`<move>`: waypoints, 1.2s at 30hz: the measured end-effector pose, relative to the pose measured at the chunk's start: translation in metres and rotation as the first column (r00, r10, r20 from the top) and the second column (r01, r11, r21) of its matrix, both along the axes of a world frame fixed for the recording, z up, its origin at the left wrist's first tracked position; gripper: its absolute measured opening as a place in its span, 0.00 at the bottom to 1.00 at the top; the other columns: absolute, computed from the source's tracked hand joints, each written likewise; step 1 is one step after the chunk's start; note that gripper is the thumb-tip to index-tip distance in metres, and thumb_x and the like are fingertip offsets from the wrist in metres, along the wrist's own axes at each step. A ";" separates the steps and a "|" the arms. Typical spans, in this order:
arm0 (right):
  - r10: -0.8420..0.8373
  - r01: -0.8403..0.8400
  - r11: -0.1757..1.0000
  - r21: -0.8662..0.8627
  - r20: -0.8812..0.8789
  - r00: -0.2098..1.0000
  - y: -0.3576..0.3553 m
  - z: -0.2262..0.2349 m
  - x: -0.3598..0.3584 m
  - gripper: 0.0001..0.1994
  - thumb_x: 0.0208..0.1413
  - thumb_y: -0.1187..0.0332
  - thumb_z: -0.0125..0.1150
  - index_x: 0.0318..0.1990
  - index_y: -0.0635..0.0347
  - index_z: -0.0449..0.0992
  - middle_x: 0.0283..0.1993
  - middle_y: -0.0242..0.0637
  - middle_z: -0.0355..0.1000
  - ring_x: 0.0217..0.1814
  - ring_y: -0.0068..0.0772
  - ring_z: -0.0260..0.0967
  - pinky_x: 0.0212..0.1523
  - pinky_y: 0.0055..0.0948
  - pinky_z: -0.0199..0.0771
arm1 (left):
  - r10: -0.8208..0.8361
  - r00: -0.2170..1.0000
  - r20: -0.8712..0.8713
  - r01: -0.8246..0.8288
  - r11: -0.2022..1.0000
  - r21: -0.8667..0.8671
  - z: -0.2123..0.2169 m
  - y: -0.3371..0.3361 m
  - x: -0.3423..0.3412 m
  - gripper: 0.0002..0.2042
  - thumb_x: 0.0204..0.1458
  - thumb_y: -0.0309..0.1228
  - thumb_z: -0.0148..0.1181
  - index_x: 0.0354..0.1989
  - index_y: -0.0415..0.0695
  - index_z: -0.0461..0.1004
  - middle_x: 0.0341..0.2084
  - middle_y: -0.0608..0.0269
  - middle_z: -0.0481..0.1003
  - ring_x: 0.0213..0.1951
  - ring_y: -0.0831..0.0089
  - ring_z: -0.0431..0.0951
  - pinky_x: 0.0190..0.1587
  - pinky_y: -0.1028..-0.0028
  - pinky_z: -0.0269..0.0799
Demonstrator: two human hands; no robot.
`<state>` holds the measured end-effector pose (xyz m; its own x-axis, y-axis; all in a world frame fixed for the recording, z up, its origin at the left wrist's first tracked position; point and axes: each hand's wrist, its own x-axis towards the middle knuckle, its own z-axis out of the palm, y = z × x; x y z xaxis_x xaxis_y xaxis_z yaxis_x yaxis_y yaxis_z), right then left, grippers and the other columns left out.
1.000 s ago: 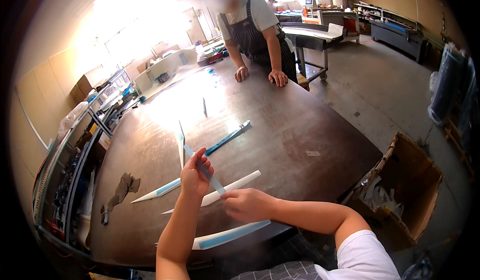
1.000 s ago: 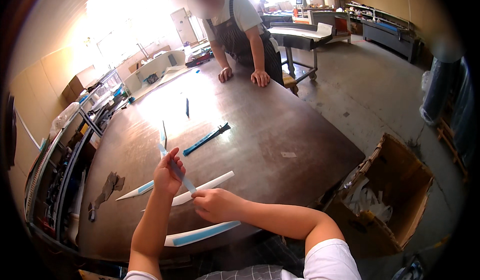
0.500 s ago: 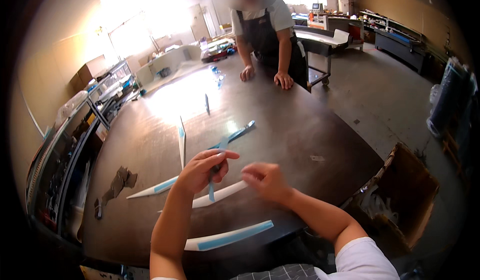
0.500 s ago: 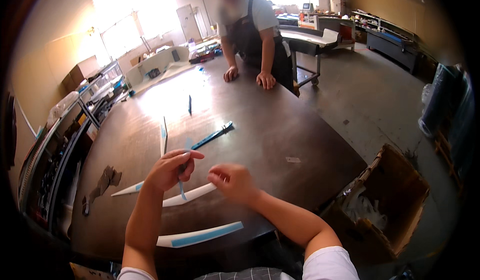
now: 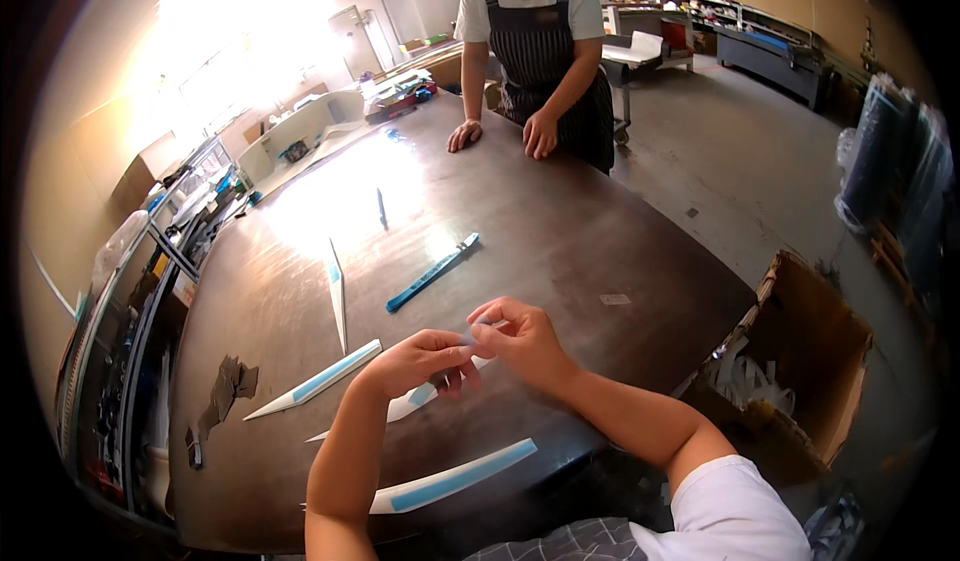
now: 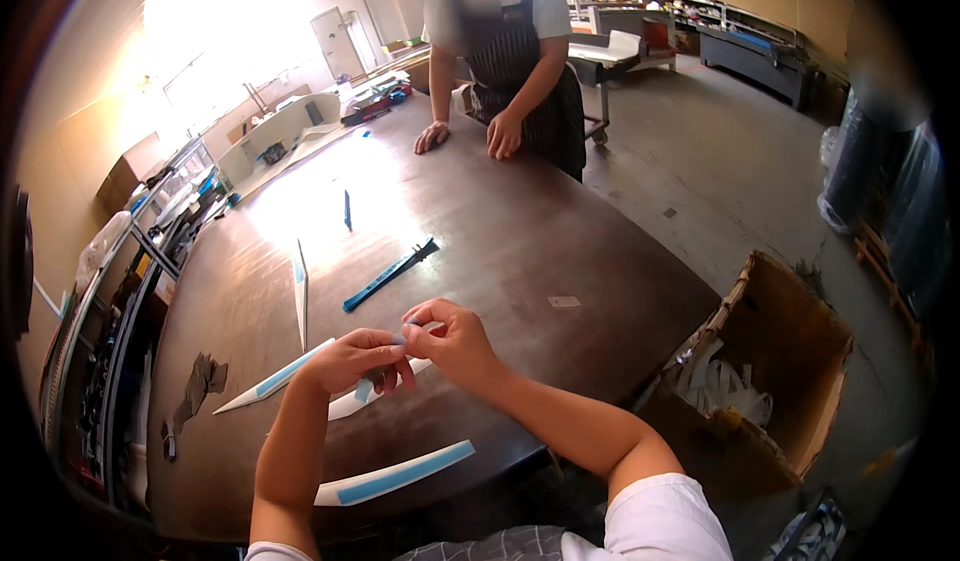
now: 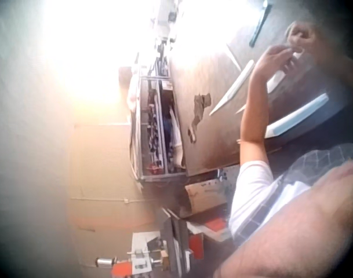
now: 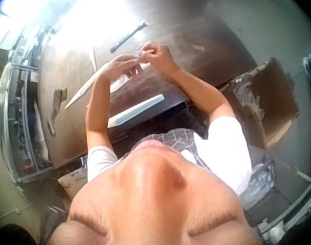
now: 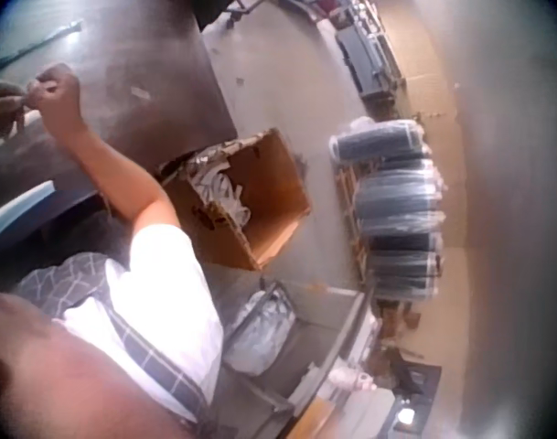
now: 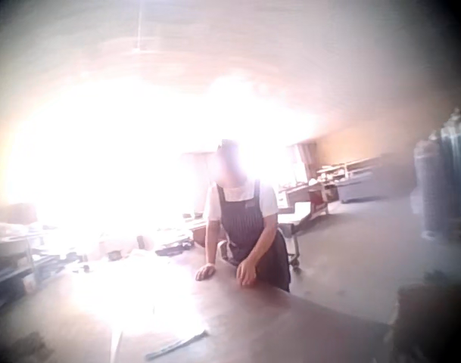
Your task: The person aligns and stacks long white and blue strips on a metal table, then peels backing from dark strips and places them on the table. The person handles the strips by hand without visible tools.
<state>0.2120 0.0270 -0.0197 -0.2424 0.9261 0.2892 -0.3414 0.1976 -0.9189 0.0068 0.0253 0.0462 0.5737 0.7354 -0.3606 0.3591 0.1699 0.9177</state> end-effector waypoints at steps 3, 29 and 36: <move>-0.122 0.118 0.992 0.042 0.105 0.987 0.007 -0.010 0.002 0.06 0.60 0.70 0.63 0.40 0.64 0.79 0.45 0.36 0.77 0.39 0.23 0.78 0.39 0.23 0.77 | 0.119 0.992 0.049 -0.121 0.992 0.035 -0.012 -0.002 0.010 0.15 0.66 0.39 0.58 0.51 0.39 0.75 0.40 0.60 0.81 0.37 0.74 0.83 0.40 0.73 0.80; -0.240 -0.310 0.851 0.424 0.839 0.488 -0.019 -0.009 0.055 0.14 0.59 0.62 0.62 0.44 0.66 0.79 0.44 0.51 0.78 0.50 0.55 0.74 0.52 0.43 0.74 | 0.321 0.939 -0.120 -0.300 0.939 0.164 -0.031 -0.034 -0.032 0.08 0.59 0.30 0.62 0.32 0.38 0.78 0.21 0.66 0.75 0.22 0.81 0.73 0.25 0.80 0.69; -0.385 0.079 0.909 0.409 0.751 0.537 0.025 -0.040 0.074 0.12 0.57 0.61 0.62 0.31 0.62 0.80 0.32 0.46 0.77 0.36 0.51 0.76 0.39 0.45 0.74 | 0.273 0.935 -0.225 -0.267 0.962 0.060 -0.046 -0.020 0.019 0.09 0.62 0.33 0.62 0.33 0.39 0.77 0.21 0.67 0.76 0.20 0.82 0.75 0.23 0.81 0.70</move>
